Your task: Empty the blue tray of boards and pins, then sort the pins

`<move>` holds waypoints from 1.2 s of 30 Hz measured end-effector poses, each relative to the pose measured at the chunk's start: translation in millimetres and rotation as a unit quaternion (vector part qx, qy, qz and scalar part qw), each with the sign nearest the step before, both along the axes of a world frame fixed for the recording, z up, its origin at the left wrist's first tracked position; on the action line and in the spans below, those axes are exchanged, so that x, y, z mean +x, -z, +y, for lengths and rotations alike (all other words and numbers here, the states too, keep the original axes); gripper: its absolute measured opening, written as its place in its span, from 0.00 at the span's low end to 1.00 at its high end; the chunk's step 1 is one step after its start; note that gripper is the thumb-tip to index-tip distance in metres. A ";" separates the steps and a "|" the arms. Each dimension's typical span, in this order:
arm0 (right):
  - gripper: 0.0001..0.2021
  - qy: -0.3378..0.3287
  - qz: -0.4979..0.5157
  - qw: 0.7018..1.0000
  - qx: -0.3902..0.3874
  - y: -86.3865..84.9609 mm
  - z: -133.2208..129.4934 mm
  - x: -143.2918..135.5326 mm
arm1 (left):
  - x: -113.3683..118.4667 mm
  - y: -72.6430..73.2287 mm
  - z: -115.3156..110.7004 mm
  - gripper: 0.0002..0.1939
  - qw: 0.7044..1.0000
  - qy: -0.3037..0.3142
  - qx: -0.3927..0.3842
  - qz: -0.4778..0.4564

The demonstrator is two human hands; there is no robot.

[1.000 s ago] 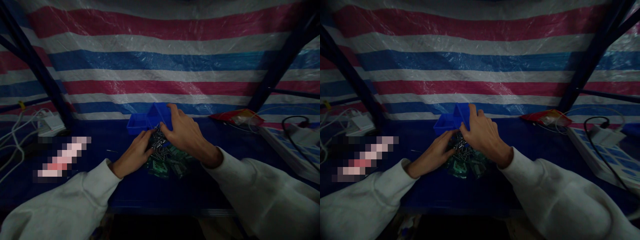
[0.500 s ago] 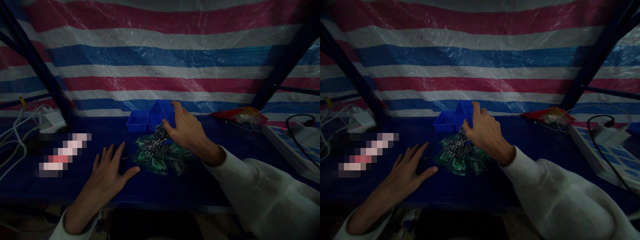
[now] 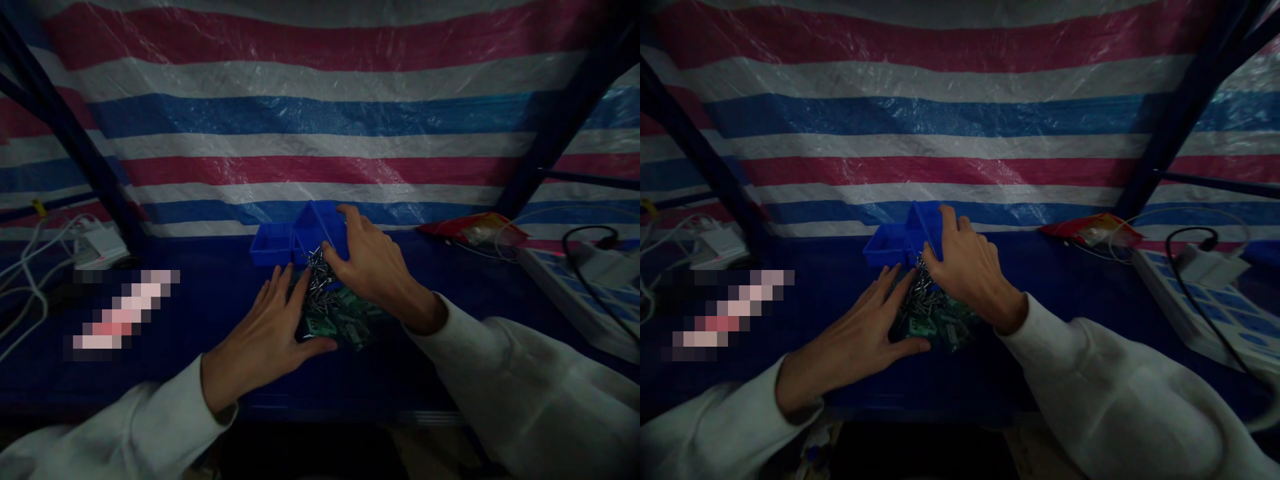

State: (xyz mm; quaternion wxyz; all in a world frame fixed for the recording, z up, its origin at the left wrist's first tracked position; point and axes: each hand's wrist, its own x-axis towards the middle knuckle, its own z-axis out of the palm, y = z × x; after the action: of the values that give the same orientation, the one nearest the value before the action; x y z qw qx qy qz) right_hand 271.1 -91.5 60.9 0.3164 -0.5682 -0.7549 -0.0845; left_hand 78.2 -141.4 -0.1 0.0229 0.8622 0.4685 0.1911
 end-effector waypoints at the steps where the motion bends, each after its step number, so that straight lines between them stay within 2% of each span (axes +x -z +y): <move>1: 0.31 0.002 0.001 1.000 -0.001 -0.3 -0.2 0.7 | 2.9 -4.1 3.8 0.54 1.000 0.013 0.000 0.006; 3: 0.31 0.005 0.002 1.000 -0.002 -0.7 -0.6 2.1 | 8.6 -10.7 11.6 0.55 1.000 0.023 0.010 0.002; 7: 0.31 0.009 0.003 1.000 0.000 -0.4 -1.0 4.7 | 19.5 -15.8 27.0 0.48 0.999 0.022 0.044 -0.024; 14: 0.31 0.015 -0.019 1.000 0.017 2.2 -0.7 7.4 | 37.5 -6.2 45.3 0.30 0.992 0.044 0.116 -0.032; 19: 0.32 0.024 -0.022 0.999 0.026 5.2 0.8 15.5 | 39.3 -1.9 44.4 0.24 0.991 0.070 0.103 -0.046; 29: 0.32 0.017 -0.014 0.998 0.065 8.0 3.1 37.9 | 39.2 -4.0 40.3 0.30 0.994 0.093 0.044 -0.030; 36: 0.32 0.016 -0.035 0.995 0.097 12.3 2.9 47.0 | 35.6 -3.9 43.6 0.43 0.997 0.079 0.004 0.019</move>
State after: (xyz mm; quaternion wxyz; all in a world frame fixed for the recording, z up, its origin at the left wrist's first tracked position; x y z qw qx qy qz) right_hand 318.1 -88.6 48.5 0.3427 -0.5432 -0.7445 -0.1822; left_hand 113.8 -97.8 3.7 0.0255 0.9002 0.3984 0.1741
